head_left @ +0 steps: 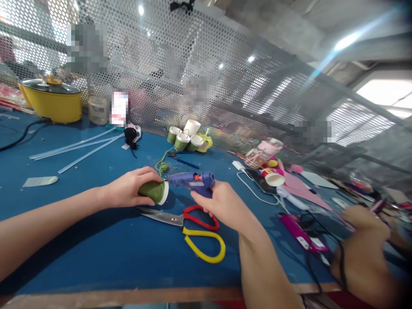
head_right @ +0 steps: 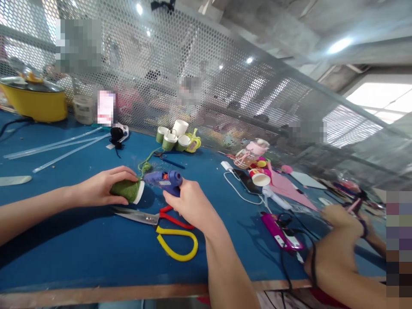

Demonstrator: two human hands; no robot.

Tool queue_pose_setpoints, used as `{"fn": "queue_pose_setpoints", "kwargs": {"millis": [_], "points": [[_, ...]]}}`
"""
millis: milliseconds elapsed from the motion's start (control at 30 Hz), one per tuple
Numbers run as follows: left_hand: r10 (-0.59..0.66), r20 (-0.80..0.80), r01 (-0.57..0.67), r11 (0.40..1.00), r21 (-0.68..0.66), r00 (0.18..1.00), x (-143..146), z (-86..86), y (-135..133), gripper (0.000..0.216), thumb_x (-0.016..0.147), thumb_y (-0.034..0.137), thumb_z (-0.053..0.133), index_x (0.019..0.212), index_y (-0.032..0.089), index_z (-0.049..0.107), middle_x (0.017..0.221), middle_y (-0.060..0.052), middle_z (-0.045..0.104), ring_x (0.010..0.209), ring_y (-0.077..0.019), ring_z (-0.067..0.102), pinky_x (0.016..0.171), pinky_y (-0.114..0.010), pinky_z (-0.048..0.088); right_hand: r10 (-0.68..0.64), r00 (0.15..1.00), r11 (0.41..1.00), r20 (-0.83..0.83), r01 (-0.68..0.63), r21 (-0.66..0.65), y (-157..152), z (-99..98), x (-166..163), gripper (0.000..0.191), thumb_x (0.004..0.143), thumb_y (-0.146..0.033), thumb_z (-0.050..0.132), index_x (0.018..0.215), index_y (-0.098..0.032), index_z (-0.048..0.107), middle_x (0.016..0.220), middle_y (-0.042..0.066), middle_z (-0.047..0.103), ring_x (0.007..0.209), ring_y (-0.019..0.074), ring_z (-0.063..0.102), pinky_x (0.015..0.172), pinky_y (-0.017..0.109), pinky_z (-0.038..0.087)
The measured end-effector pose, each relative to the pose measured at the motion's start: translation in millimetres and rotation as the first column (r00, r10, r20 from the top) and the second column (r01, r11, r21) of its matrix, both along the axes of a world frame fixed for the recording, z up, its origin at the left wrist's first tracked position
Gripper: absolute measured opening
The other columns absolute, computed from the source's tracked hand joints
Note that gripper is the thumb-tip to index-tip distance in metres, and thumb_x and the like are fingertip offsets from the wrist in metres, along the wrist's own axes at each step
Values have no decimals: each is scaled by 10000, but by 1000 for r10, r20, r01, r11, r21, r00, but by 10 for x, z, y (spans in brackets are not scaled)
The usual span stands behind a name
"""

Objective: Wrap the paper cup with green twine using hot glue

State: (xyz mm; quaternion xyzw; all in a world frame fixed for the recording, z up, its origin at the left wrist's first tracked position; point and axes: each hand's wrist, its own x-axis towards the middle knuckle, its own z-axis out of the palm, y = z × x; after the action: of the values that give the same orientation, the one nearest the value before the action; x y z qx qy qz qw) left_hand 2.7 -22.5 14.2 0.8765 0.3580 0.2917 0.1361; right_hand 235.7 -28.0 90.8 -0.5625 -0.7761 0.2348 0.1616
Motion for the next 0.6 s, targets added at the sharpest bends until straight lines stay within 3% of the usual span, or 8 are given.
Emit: {"fn": "queue_pose_setpoints", "kwargs": {"millis": [400, 600], "points": [[20, 34, -19, 999, -31, 999, -4, -20, 14, 428, 726, 310, 644, 1097, 180, 475, 1109, -90, 517, 1014, -210, 524, 875, -320, 429, -17, 1000, 999, 7, 17, -43, -19, 14, 20, 175, 729, -318, 520, 630, -181, 475, 451, -31, 523, 350, 95, 472, 371, 208, 377], [42, 59, -39, 998, -58, 997, -10, -17, 15, 425, 724, 308, 645, 1090, 172, 476, 1084, -92, 527, 991, -210, 532, 851, -325, 438, 35, 998, 999, 51, -35, 4, -48, 43, 34, 175, 731, -296, 525, 605, -179, 492, 454, -23, 534, 386, 101, 476, 396, 210, 375]]}}
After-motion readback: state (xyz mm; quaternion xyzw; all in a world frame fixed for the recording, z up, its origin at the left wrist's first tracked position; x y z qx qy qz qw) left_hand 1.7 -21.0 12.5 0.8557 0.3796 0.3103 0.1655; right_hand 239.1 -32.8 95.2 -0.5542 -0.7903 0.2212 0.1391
